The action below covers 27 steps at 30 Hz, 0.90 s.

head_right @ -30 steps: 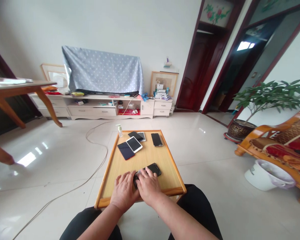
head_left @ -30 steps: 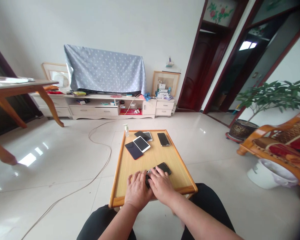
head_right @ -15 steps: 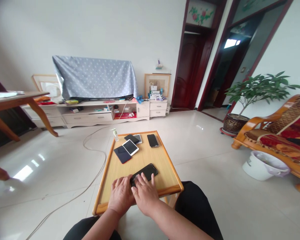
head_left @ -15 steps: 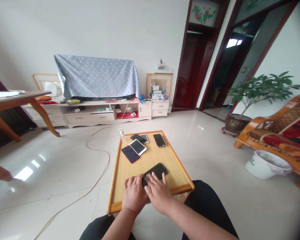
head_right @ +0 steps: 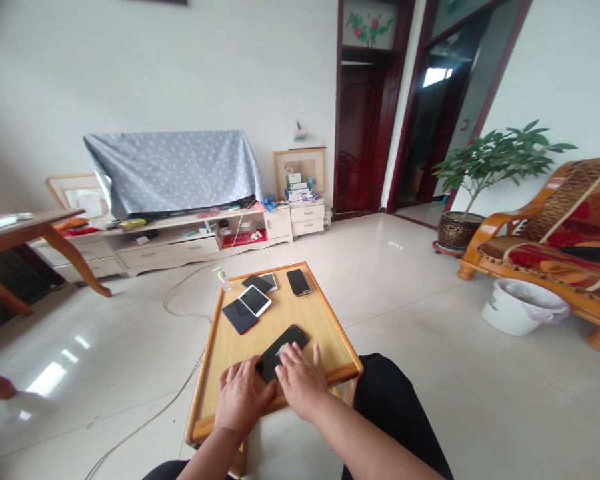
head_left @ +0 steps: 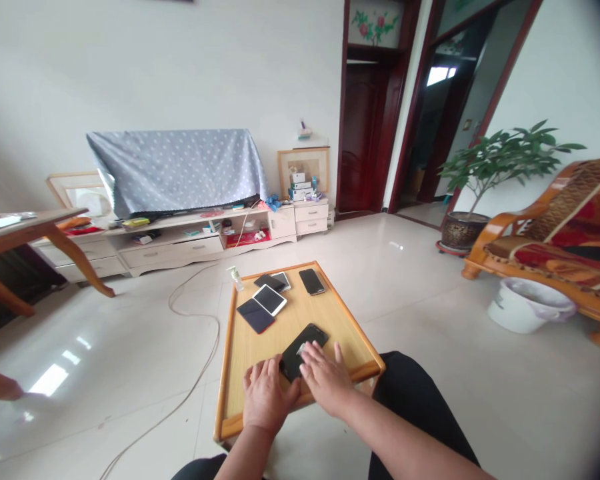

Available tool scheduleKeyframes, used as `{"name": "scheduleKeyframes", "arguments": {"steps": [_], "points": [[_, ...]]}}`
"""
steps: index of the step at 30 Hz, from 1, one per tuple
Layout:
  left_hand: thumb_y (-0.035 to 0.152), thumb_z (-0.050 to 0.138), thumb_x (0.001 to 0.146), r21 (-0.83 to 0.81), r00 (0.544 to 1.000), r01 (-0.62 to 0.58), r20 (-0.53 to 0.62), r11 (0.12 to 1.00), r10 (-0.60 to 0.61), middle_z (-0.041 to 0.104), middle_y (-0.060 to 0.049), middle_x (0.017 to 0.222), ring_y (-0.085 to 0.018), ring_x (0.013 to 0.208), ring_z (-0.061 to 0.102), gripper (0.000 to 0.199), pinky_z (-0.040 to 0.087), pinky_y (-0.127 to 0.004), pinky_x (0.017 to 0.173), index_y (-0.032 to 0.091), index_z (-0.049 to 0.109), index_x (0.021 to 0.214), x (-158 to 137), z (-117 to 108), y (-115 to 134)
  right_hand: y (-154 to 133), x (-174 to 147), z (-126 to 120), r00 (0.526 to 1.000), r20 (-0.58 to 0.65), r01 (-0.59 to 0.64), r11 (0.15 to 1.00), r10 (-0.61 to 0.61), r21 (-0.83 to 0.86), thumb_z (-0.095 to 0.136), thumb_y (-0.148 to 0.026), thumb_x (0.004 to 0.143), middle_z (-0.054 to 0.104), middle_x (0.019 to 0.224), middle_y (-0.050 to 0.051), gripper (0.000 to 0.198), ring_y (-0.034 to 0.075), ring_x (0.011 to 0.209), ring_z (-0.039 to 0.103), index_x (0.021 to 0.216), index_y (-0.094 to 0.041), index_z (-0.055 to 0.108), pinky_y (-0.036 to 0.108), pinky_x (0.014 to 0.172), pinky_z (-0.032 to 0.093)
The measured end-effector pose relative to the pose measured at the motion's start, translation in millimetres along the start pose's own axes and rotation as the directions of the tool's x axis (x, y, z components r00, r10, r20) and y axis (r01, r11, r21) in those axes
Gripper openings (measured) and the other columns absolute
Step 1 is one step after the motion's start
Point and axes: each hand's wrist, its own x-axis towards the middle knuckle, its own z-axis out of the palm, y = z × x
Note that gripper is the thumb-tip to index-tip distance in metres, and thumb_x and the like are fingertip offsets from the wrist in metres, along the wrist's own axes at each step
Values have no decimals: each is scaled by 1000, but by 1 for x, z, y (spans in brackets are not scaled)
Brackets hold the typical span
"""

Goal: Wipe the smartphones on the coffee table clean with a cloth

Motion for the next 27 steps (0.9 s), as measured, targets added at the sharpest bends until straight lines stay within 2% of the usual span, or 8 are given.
{"name": "scheduleKeyframes", "arguments": {"steps": [2, 4, 11, 17, 19, 23, 25, 27], "points": [[44, 66, 78, 19, 1000, -2, -7, 1000, 2, 68, -9, 120, -28, 121, 53, 53, 25, -45, 112, 21, 58, 125, -1, -1, 4, 14, 6, -9, 991, -25, -129, 991, 128, -22, 14, -46, 105, 30, 161, 4, 56, 25, 152, 19, 152, -28, 40, 60, 120, -6], [43, 65, 79, 31, 1000, -3, -13, 1000, 4, 67, -9, 121, -28, 122, 52, 51, 25, -44, 112, 21, 58, 125, -1, -1, 7, 20, 8, -13, 983, -49, -179, 983, 177, -36, 17, -46, 105, 29, 162, 7, 57, 26, 152, 18, 152, -24, 40, 59, 120, -5], [44, 64, 80, 31, 1000, 15, 4, 999, -15, 67, -9, 122, -28, 122, 52, 49, 25, -44, 111, 22, 58, 124, -4, -2, 15, 0, -25, 1, 988, -61, 142, 988, -139, 58, 18, -47, 106, 39, 157, 4, 53, 23, 147, 31, 149, -30, 43, 55, 122, -8], [44, 65, 79, 50, 1000, 9, -4, 999, -9, 67, -8, 122, -29, 123, 52, 50, 27, -44, 110, 23, 58, 124, -5, 0, 18, 33, 0, -30, 988, -67, -143, 990, 143, 1, 20, -45, 106, 38, 158, 9, 54, 27, 150, 25, 147, -24, 47, 62, 119, -5], [45, 65, 79, 43, 1000, 8, -4, 999, -8, 67, -8, 123, -29, 125, 51, 52, 27, -44, 110, 23, 56, 126, -6, 3, 16, 25, -4, -26, 995, -54, -80, 997, 80, 12, 21, -46, 105, 40, 157, 8, 54, 26, 149, 25, 145, -24, 50, 60, 120, -6], [44, 66, 79, 7, 1000, 3, 3, 1000, -3, 65, -9, 128, -27, 127, 50, 59, 27, -43, 111, 22, 51, 131, -6, 8, 7, -2, -26, -7, 985, -12, 171, 979, -171, 109, 19, -46, 106, 45, 154, 5, 52, 22, 147, 32, 142, -30, 53, 56, 120, -5], [44, 66, 78, -2, 1000, 6, 2, 1000, -6, 64, -10, 129, -27, 128, 50, 60, 26, -43, 111, 23, 50, 132, -7, 10, 5, -2, -27, -7, 987, 9, 158, 979, -161, 131, 17, -43, 107, 47, 153, 3, 51, 22, 146, 33, 140, -32, 54, 59, 120, -5], [45, 67, 77, -1, 1000, 6, -4, 1000, -6, 64, -10, 128, -28, 128, 50, 62, 26, -43, 112, 23, 50, 132, -8, 10, 5, 7, -19, -15, 999, 20, 47, 993, -50, 108, 16, -41, 107, 47, 152, 1, 51, 24, 147, 31, 137, -34, 57, 62, 118, -6]]}}
